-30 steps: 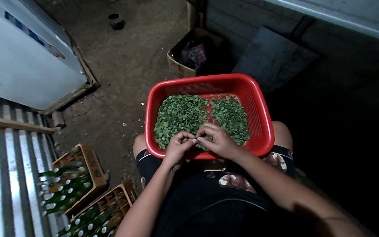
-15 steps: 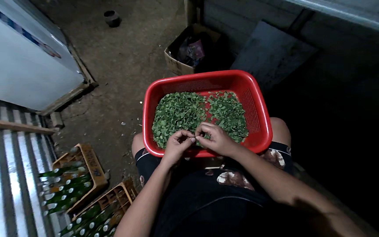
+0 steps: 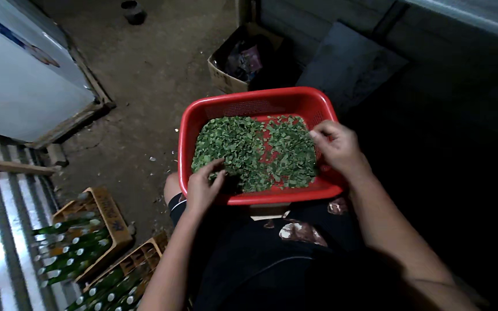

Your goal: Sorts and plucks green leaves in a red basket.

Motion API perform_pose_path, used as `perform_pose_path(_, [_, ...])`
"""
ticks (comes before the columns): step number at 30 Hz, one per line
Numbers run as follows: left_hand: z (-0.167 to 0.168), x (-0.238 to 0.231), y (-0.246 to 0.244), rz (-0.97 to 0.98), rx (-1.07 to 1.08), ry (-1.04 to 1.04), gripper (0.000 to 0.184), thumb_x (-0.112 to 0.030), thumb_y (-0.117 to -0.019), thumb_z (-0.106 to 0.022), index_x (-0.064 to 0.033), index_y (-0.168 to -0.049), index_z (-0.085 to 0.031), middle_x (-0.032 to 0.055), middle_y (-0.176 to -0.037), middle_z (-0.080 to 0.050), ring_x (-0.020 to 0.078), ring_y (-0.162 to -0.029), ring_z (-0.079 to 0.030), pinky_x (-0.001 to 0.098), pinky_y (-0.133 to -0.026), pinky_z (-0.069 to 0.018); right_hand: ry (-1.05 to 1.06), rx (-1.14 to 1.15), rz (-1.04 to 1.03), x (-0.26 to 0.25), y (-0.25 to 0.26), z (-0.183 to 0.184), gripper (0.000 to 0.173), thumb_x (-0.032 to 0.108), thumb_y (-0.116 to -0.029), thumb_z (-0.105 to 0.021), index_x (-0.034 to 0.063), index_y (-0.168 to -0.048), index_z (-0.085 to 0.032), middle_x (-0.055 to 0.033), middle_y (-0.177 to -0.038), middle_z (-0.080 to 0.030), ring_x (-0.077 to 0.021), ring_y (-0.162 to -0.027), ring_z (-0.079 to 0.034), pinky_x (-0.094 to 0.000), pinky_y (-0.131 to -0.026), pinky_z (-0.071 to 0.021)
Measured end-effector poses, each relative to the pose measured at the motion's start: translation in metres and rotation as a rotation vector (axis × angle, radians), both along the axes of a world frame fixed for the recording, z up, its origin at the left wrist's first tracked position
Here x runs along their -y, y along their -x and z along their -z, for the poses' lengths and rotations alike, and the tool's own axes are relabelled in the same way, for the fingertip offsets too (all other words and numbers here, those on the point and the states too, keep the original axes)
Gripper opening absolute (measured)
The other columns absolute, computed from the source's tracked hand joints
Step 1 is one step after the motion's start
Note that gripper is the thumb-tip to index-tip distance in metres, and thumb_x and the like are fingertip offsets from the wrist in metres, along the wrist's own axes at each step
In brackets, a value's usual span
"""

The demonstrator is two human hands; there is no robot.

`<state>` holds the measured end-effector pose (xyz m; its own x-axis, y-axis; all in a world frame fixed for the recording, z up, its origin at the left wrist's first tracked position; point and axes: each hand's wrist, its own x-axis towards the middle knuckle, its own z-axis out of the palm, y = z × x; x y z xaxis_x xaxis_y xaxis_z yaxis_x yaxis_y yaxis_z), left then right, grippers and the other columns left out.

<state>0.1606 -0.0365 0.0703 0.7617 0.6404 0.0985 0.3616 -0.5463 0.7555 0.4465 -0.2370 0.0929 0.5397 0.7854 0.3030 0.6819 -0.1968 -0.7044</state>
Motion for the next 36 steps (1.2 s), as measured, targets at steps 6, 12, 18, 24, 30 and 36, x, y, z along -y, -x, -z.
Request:
perform_pose_path(6, [0.016,-0.03,0.025,-0.124,-0.107,-0.372,0.032,-0.025,-0.0976,-0.06,-0.006,-0.119,-0.074,0.0187,-0.136,-0.063,0.0423,-0.128,-0.057,0.0641,-0.106,-0.0401,0.586,0.042,0.656,0.061,-0.061,-0.018,0.05,0.024,-0.1078,-0.05,-0.0091,-0.146,-0.045,-0.0429,-0.135,-0.051,-0.0631,-0.128,-0.047,-0.078,-0.102,-0.0341])
perform_pose_path(12, [0.03,-0.044,0.034,-0.262,-0.307,-0.184,0.04,-0.028,-0.0967,-0.066,-0.0106,-0.132,-0.067,0.0225,-0.161,-0.035,0.0443,-0.144,-0.041,0.0643,-0.109,-0.0394,0.854,-0.076,0.124,0.071,-0.053,0.065,0.033,0.019,-0.0945,-0.072,-0.002,-0.12,-0.07,-0.0267,-0.131,-0.063,-0.0468,-0.127,-0.055,-0.0712,-0.104,-0.0372])
perform_pose_path(18, [0.029,-0.043,0.032,-0.289,-0.426,-0.115,0.038,-0.021,-0.0979,-0.067,-0.0127,-0.135,-0.065,0.0205,-0.163,-0.032,0.043,-0.138,-0.048,0.0633,-0.104,-0.0452,0.976,-0.314,0.179,0.055,-0.059,0.076,0.043,0.018,-0.1012,-0.064,-0.0082,-0.135,-0.059,-0.0305,-0.142,-0.055,-0.0451,-0.141,-0.043,-0.0612,-0.122,-0.0212])
perform_pose_path(24, [0.025,-0.041,0.032,-0.284,-0.433,-0.121,0.037,-0.021,-0.0978,-0.068,-0.011,-0.133,-0.066,0.0211,-0.163,-0.032,0.0444,-0.128,-0.057,0.0629,-0.097,-0.0495,1.24,-0.224,0.063,0.034,-0.091,0.082,0.037,0.023,-0.1009,-0.065,-0.0068,-0.123,-0.067,-0.0314,-0.129,-0.062,-0.0505,-0.128,-0.053,-0.0736,-0.107,-0.03])
perform_pose_path(30, [0.021,-0.04,0.027,-0.298,-0.435,-0.101,0.035,-0.022,-0.0981,-0.068,-0.0107,-0.131,-0.068,0.0206,-0.163,-0.033,0.0452,-0.122,-0.06,0.0638,-0.094,-0.0504,0.961,-0.297,0.262,0.059,-0.056,0.083,0.041,0.022,-0.0996,-0.067,-0.0068,-0.128,-0.064,-0.0313,-0.138,-0.057,-0.0475,-0.135,-0.048,-0.0665,-0.112,-0.0333])
perform_pose_path(36, [0.025,-0.035,0.027,-0.265,-0.37,-0.103,0.034,-0.019,-0.0957,-0.07,-0.0091,-0.128,-0.069,0.0247,-0.161,-0.033,0.0475,-0.125,-0.057,0.0647,-0.096,-0.0482,0.628,-0.36,0.158,0.082,-0.087,0.077,0.021,0.011,-0.1045,-0.055,-0.0032,-0.114,-0.068,-0.0245,-0.101,-0.068,-0.0368,-0.094,-0.065,-0.0612,-0.086,-0.0501])
